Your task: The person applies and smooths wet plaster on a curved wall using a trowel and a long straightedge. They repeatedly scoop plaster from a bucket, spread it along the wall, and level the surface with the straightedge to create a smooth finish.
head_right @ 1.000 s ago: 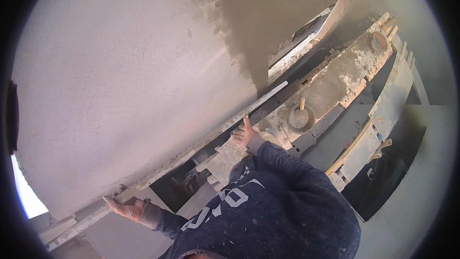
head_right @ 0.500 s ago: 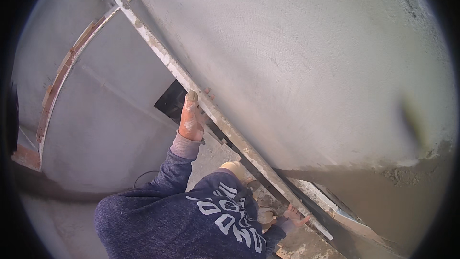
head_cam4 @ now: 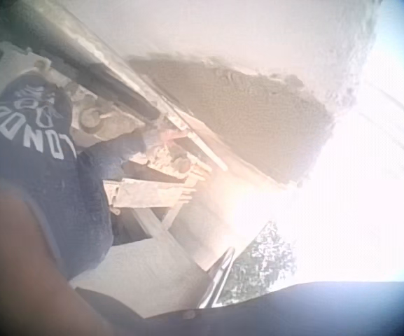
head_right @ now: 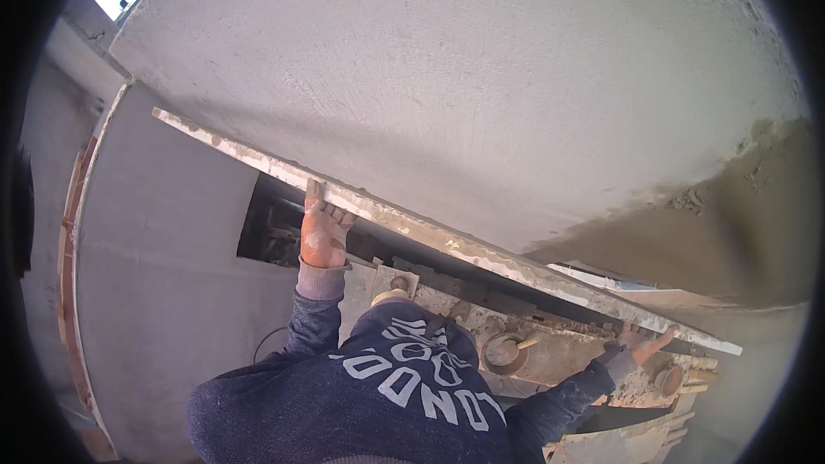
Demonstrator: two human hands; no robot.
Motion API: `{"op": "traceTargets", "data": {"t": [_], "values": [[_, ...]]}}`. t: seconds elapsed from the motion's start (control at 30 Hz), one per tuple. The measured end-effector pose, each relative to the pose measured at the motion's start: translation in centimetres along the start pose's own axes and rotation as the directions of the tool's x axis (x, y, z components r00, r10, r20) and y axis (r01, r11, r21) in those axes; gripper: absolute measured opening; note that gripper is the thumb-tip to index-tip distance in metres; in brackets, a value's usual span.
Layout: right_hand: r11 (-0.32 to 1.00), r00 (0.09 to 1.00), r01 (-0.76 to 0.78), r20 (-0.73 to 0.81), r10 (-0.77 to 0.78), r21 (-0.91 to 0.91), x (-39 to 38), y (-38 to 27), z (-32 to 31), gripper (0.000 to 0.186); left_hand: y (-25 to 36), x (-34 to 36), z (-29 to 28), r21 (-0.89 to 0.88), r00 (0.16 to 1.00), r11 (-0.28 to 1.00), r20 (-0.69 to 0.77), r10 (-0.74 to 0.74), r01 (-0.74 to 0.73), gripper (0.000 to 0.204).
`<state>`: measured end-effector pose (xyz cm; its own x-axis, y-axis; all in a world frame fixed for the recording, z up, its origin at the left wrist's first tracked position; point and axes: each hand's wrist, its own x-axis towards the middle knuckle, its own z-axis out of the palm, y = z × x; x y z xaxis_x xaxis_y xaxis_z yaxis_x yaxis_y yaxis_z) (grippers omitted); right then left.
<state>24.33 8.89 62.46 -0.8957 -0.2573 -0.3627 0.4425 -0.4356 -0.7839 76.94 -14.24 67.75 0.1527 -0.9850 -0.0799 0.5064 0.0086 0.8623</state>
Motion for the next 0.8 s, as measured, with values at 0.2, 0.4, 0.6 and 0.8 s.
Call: {"op": "traceTargets", "data": {"t": [0.2,0.4,0.6,0.8], "values": [[0.996,0.988,0.085,0.130,-0.086,0.006,-6.4,2.2,12.5,0.108,8.2,5.1,1.3,0.162,0.940,0.933,-0.066,0.336,-0.322,0.077],[0.976,0.980,0.199,-0.003,-0.199,0.089,-10.3,1.6,21.4,0.098,16.0,10.3,3.9,0.176,0.882,0.865,0.064,0.467,-0.471,0.076],[0.941,0.942,0.331,-0.076,-0.326,0.071,-13.0,-0.6,31.8,0.113,22.7,12.9,3.5,0.210,0.907,0.883,0.049,0.419,-0.420,0.071],[0.893,0.889,0.448,-0.137,-0.438,0.053,-15.9,-4.8,37.5,0.107,22.6,14.0,4.5,0.255,0.917,0.882,0.072,0.392,-0.397,0.071]]}}
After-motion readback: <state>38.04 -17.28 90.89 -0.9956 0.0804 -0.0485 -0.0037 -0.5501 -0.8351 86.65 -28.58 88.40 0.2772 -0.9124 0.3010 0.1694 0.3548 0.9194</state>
